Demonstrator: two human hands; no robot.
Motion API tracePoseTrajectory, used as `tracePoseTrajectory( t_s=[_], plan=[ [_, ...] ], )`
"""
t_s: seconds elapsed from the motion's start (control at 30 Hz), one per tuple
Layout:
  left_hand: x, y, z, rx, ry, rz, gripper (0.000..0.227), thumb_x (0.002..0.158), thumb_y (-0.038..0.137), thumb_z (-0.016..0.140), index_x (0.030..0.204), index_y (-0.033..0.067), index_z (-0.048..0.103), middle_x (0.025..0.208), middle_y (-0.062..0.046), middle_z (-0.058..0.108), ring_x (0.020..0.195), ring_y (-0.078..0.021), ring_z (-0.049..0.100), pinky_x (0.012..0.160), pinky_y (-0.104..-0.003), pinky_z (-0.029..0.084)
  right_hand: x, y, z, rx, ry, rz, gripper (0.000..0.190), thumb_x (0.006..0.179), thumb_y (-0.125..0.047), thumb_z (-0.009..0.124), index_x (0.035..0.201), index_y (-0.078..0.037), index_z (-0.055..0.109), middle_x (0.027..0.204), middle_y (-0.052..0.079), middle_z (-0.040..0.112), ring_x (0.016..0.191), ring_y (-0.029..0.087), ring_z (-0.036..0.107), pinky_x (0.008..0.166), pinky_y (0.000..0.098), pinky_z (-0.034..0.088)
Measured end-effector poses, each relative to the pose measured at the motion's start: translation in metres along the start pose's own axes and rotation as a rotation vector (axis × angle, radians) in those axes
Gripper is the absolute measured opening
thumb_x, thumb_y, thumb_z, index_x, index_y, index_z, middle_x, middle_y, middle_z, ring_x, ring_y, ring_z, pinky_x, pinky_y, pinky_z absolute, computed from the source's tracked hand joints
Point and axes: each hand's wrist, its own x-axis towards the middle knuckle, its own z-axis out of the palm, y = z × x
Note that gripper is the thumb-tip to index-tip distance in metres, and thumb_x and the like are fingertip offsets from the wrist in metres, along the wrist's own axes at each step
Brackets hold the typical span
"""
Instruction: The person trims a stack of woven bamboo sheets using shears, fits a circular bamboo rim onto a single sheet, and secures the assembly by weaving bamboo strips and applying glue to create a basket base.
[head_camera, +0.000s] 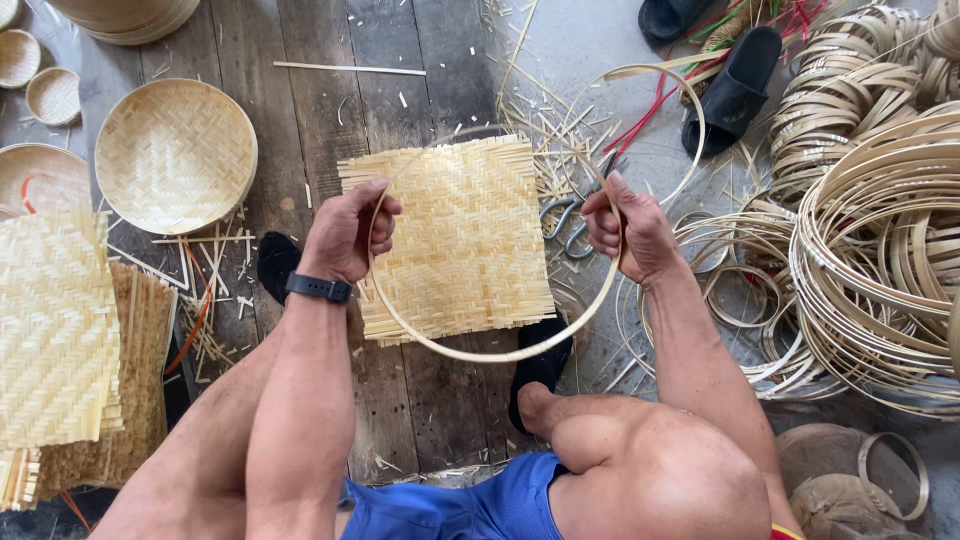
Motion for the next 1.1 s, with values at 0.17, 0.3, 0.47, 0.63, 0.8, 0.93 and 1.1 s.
tracePoseTrajectory(
  t_s=[0.17,0.3,0.47,0.63,0.8,0.93,1.1],
  plan=[
    [0.005,0.001,0.012,0.113,0.034,-0.05,0.038,0.094,0.031,0.076,0.068,0.0092,0.058,0.053,0.003,0.048,0.041,-0.0063,0.038,0.037,-0.023,0.027,0.003,0.015,-0.006,0.078,-0.008,0.052,0.052,0.103,-0.041,0.063,0.065,-0.013,0.044,0.057,-0.003,0.038,0.046,0.006,0.035,0.037,0.0221,0.024],
    [0.01,0.002,0.01,0.08,0.048,-0.047,0.037,0.09,0.027,0.08,0.068,0.0112,0.055,0.054,0.003,0.046,0.04,-0.0063,0.036,0.035,-0.024,0.024,0.005,0.011,-0.02,0.004,-0.047,0.089,0.051,0.104,-0.042,0.062,0.066,-0.015,0.043,0.058,-0.005,0.037,0.046,0.005,0.032,0.037,0.0208,0.022],
    [0.002,0.012,0.006,0.146,-0.091,-0.041,0.04,0.097,0.041,0.068,0.083,0.0034,0.072,0.06,0.003,0.051,0.051,-0.007,0.045,0.045,-0.023,0.037,0.008,0.006,-0.014,0.002,-0.049,0.013,0.052,0.106,-0.043,0.06,0.067,-0.013,0.044,0.057,-0.005,0.034,0.046,0.006,0.032,0.036,0.0219,0.023],
    [-0.011,-0.028,-0.001,-0.29,0.027,0.083,0.048,0.101,0.047,0.05,0.087,0.0061,0.069,0.065,-0.001,0.059,0.056,-0.0127,0.053,0.052,-0.026,0.046,0.015,-0.006,-0.004,0.203,0.062,-0.115,0.046,0.11,-0.044,0.051,0.081,-0.009,0.054,0.063,-0.004,0.035,0.052,0.008,0.036,0.043,0.0245,0.029],
    [0.009,-0.075,-0.015,-0.818,-0.225,0.171,0.047,0.109,0.039,0.057,0.078,0.005,0.065,0.055,0.001,0.048,0.046,-0.0095,0.041,0.041,-0.023,0.035,0.031,-0.017,0.009,0.086,0.148,-0.149,0.044,0.111,-0.044,0.05,0.083,-0.01,0.052,0.062,-0.004,0.033,0.048,0.008,0.032,0.04,0.0256,0.027],
    [0.006,-0.073,-0.025,-0.799,-0.182,0.146,0.046,0.106,0.039,0.06,0.076,0.0049,0.064,0.053,0.001,0.045,0.044,-0.0093,0.039,0.038,-0.023,0.032,0.034,-0.035,0.021,-0.059,0.085,-0.08,0.044,0.111,-0.045,0.046,0.083,-0.012,0.051,0.06,-0.006,0.032,0.046,0.008,0.032,0.038,0.027,0.026],
    [-0.002,-0.069,-0.03,-0.534,-0.064,0.091,0.043,0.105,0.037,0.062,0.075,0.0056,0.062,0.053,0.002,0.044,0.044,-0.0085,0.039,0.037,-0.022,0.03,0.04,-0.065,0.034,-0.328,-0.07,0.224,0.047,0.103,-0.048,0.053,0.087,-0.006,0.065,0.059,-0.007,0.04,0.046,0.006,0.035,0.04,0.0247,0.025]
  ],
)
